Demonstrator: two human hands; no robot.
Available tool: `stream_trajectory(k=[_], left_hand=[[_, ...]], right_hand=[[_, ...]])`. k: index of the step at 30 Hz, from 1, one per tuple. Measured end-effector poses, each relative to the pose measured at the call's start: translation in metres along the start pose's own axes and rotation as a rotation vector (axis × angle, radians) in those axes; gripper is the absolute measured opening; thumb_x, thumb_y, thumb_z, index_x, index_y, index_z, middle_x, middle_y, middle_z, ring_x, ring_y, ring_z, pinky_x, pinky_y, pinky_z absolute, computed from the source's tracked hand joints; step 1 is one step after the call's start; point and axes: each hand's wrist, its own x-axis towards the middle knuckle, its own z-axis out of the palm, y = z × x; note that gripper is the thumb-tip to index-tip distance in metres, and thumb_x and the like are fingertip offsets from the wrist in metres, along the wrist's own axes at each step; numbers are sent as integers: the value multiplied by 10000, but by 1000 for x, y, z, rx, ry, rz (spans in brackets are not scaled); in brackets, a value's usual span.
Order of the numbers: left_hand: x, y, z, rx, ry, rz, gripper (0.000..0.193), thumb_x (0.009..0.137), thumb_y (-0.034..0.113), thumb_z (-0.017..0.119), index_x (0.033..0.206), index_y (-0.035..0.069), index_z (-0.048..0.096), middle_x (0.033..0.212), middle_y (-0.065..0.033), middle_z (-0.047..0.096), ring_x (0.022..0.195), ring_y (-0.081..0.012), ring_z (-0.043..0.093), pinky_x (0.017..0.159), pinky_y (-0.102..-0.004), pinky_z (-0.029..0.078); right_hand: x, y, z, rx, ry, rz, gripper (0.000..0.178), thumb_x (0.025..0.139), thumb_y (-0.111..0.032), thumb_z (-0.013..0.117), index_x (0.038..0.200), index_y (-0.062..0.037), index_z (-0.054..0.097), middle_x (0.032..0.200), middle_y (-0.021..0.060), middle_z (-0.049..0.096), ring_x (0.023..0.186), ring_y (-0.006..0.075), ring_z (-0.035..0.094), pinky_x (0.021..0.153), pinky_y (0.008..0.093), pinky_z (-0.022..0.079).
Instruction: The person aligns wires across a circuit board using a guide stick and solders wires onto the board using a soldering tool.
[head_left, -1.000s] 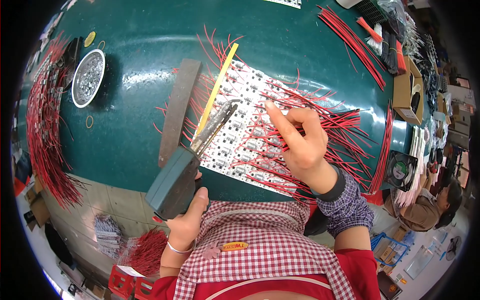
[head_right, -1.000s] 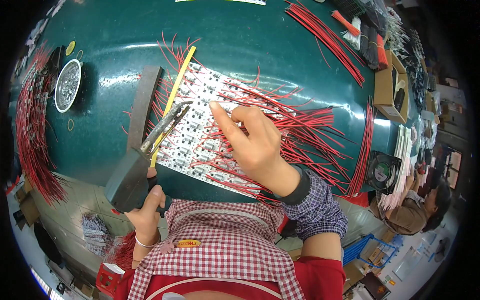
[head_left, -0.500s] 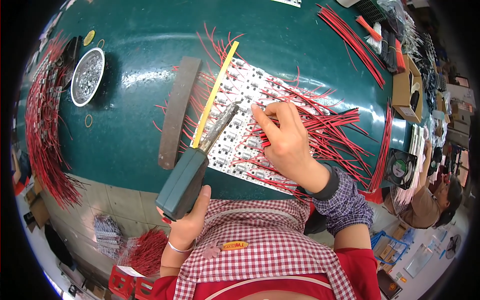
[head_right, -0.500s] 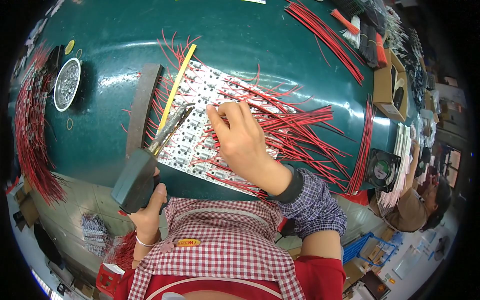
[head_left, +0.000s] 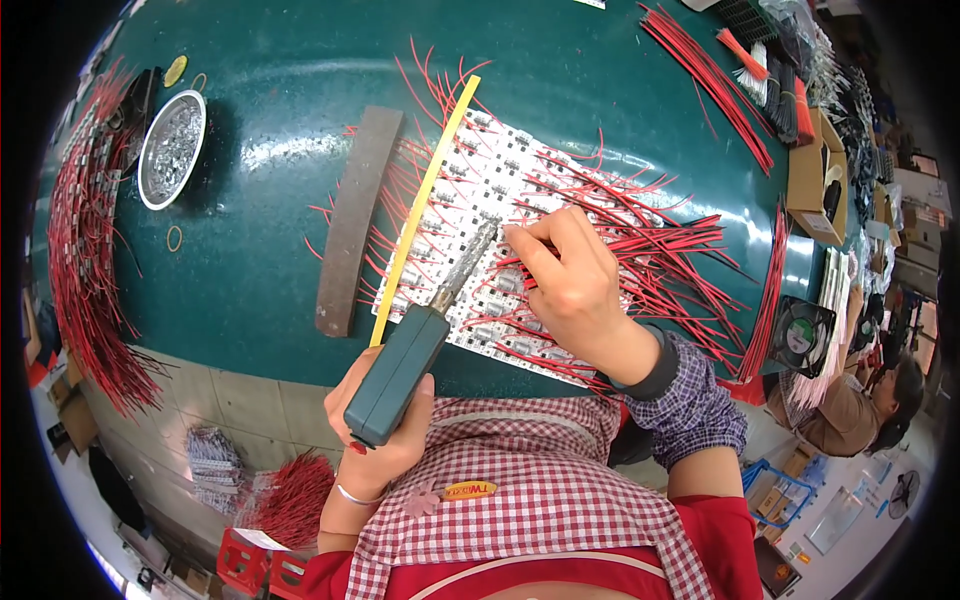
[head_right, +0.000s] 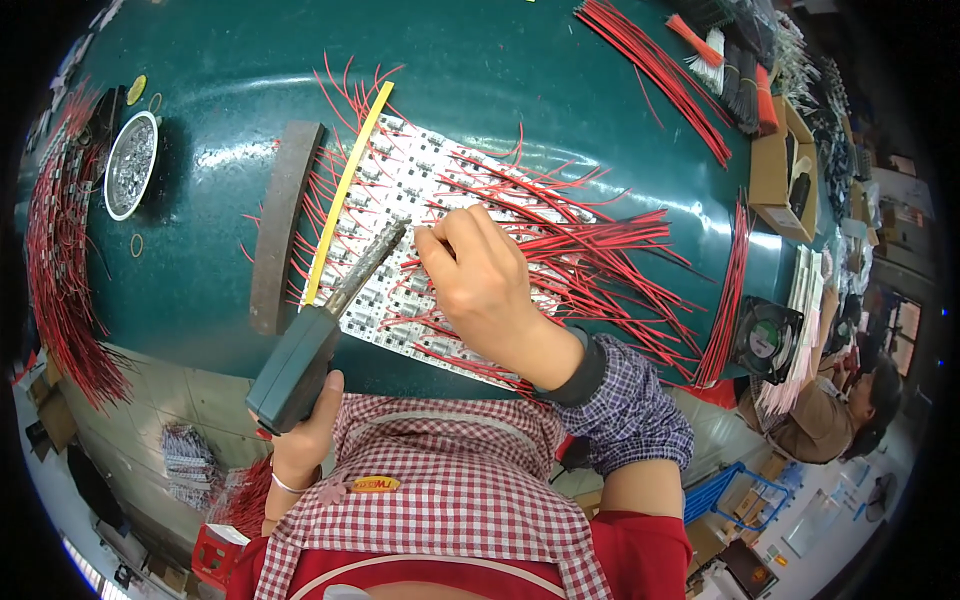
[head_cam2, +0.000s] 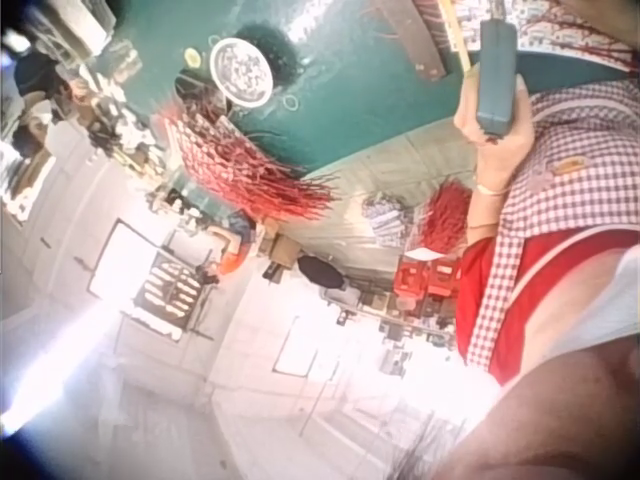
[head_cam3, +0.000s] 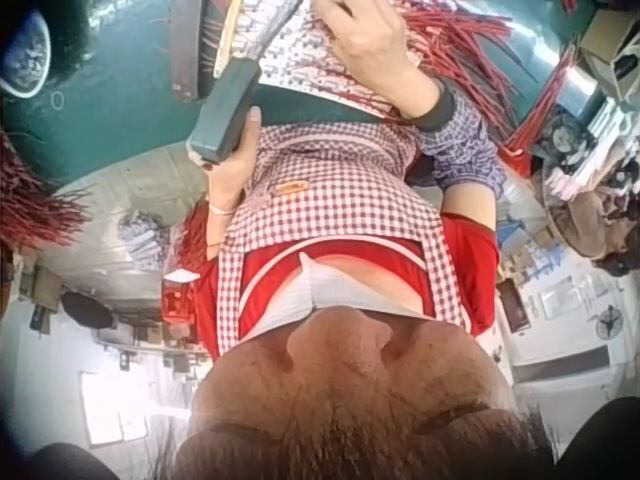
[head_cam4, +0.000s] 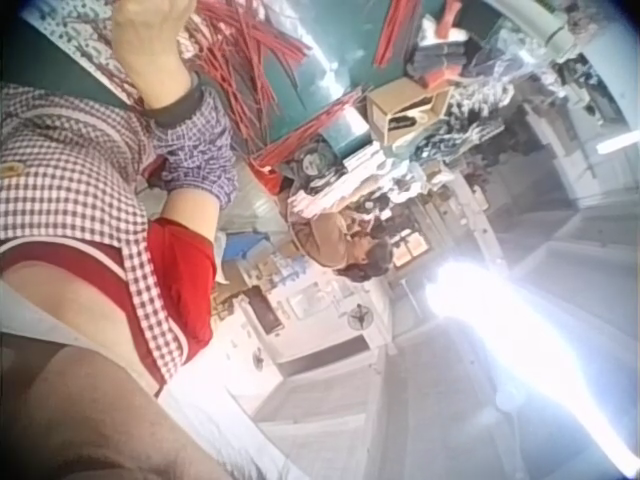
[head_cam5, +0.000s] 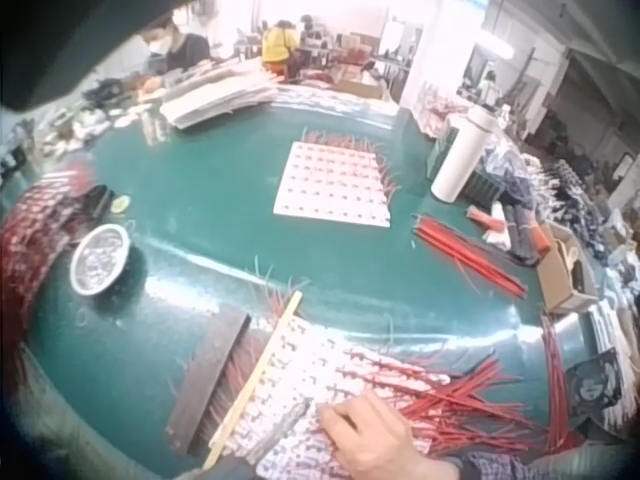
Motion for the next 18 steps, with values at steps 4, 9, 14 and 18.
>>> stream_trajectory(k=[4, 9, 14, 18], left_hand=[[-1, 1, 1, 33, -43, -5, 221, 723, -57, 711, 942, -55, 683, 905, -166, 666, 719, -294, 665, 659, -333, 535], [-2, -1, 1, 15, -37, -13, 200, 716, -65, 706, 912, -48, 676, 877, -152, 652, 707, -294, 653, 643, -334, 527], [4, 5, 0, 95, -59, 67, 184, 701, -81, 698, 876, -36, 665, 831, -128, 618, 676, -281, 625, 618, -329, 508], [11, 11, 5, 91, 35, 181, 184, 689, -83, 696, 864, -35, 664, 815, -124, 609, 664, -281, 614, 609, -336, 502]], right_hand=[[-1, -1, 1, -9, -12, -9, 489, 533, 121, 624, 1016, 60, 682, 841, 120, 557, 754, 279, 564, 611, 382, 474], [0, -2, 2, -12, -5, -14, 476, 540, 125, 625, 1009, 63, 681, 835, 121, 552, 747, 277, 560, 611, 377, 473], [1, -3, 3, -46, -2, -33, 451, 557, 121, 633, 1003, 70, 680, 823, 118, 552, 737, 269, 557, 602, 370, 471], [0, -3, 5, -66, 4, -42, 424, 580, 118, 641, 1000, 75, 680, 811, 116, 554, 728, 262, 558, 577, 365, 467]])
